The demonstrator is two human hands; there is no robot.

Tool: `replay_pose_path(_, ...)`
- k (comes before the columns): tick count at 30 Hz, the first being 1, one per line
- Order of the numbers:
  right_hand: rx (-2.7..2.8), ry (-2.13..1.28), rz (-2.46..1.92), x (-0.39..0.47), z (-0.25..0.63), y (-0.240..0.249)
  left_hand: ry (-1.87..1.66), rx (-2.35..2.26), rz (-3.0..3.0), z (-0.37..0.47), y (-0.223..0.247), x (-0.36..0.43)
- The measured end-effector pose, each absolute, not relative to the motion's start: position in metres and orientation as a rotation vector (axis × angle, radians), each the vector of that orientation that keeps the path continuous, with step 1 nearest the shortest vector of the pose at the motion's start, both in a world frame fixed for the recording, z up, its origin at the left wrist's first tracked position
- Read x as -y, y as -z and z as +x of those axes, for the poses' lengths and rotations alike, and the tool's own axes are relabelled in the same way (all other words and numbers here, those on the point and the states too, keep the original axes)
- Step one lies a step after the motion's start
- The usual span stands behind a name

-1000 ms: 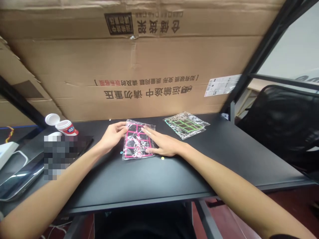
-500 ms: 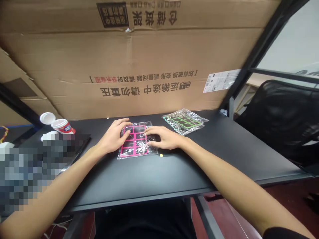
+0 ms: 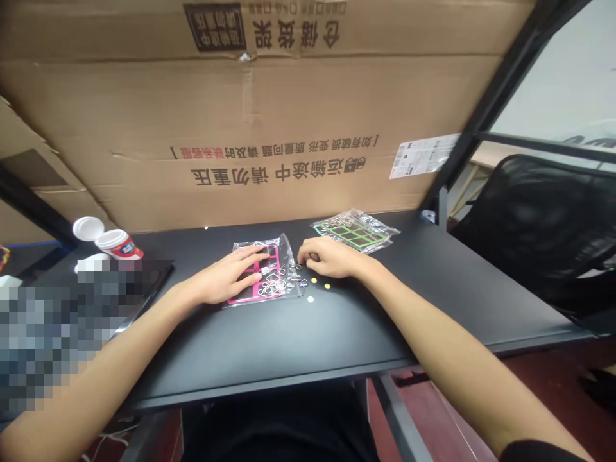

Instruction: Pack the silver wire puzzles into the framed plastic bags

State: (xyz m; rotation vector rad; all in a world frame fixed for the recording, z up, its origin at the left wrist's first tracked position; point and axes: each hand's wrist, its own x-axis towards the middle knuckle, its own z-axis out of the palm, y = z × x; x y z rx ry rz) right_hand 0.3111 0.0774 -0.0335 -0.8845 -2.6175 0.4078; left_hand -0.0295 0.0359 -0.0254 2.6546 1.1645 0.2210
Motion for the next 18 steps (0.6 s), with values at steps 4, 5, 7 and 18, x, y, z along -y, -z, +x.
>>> replay_pose_path(4,2.572,-0.310,-1.109,-0.083,0.317,0.033,-0.249,-1.115,2.651,-0.033,0.025,-0.038)
replay_pose_path(5,2.559,-0.288,-1.155,-0.084,0.317,0.034,-0.249,-1.106,2.658,-0.033,0.025,-0.039)
replay_pose_path(7,2.548,-0.230,-1.216,-0.086,0.318,0.037,-0.250,-1.096,2.673,-0.034,0.024,-0.039)
replay_pose_path(18,2.391,-0.238,-1.372,-0.089,0.316,0.046,-0.235,-1.094,2.643,-0.034,0.020,-0.037)
